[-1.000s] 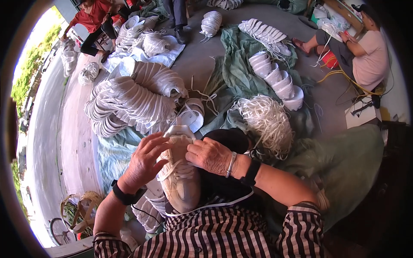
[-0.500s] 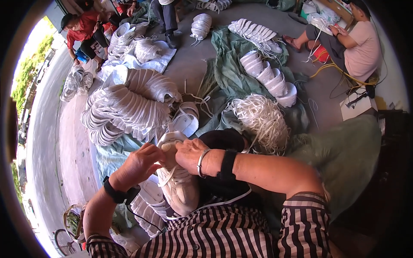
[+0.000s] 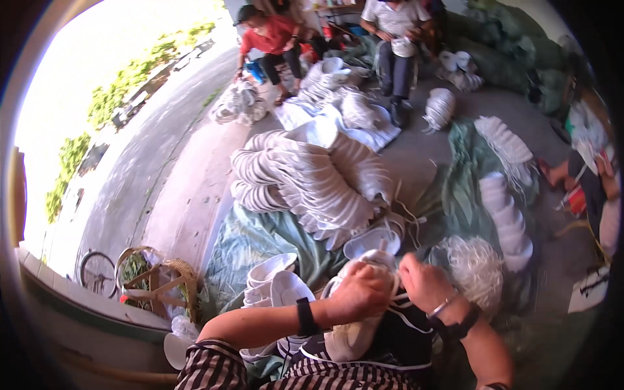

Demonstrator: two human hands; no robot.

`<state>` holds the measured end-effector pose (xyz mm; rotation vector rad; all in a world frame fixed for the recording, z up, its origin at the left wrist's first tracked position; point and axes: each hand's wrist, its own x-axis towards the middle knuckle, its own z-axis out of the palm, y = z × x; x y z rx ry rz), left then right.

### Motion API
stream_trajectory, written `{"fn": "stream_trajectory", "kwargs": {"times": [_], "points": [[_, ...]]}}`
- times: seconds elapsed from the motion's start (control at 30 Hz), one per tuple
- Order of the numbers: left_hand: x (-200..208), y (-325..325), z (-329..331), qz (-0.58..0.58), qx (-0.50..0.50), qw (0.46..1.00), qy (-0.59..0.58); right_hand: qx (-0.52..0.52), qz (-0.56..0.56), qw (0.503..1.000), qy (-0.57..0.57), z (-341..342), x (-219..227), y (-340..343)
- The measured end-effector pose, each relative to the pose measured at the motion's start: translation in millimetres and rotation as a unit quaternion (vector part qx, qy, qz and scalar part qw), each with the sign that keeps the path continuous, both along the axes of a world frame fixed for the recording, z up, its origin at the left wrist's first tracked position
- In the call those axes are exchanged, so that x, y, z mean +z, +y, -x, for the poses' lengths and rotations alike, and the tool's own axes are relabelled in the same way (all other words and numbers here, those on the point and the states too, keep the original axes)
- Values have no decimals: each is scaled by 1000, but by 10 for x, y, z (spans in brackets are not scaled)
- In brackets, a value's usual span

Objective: Lacing a white athletic shoe by hand.

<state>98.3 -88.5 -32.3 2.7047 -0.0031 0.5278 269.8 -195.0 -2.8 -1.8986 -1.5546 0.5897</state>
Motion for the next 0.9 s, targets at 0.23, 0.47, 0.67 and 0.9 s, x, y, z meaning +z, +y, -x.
{"fn": "stream_trajectory", "kwargs": {"times": [0.23,0.47,0.67,0.9], "points": [[-44,-64,88,-26,36,997,56,93,217,955,179,-47,93,20],[-93,-63,14,8,76,997,24,67,154,930,327,-44,315,-39],[-129,-28,-20,15,39,999,24,-76,147,851,499,-89,322,-105],[-29,-148,-79,17,111,990,87,96,-231,733,633,-9,1374,-307]]}}
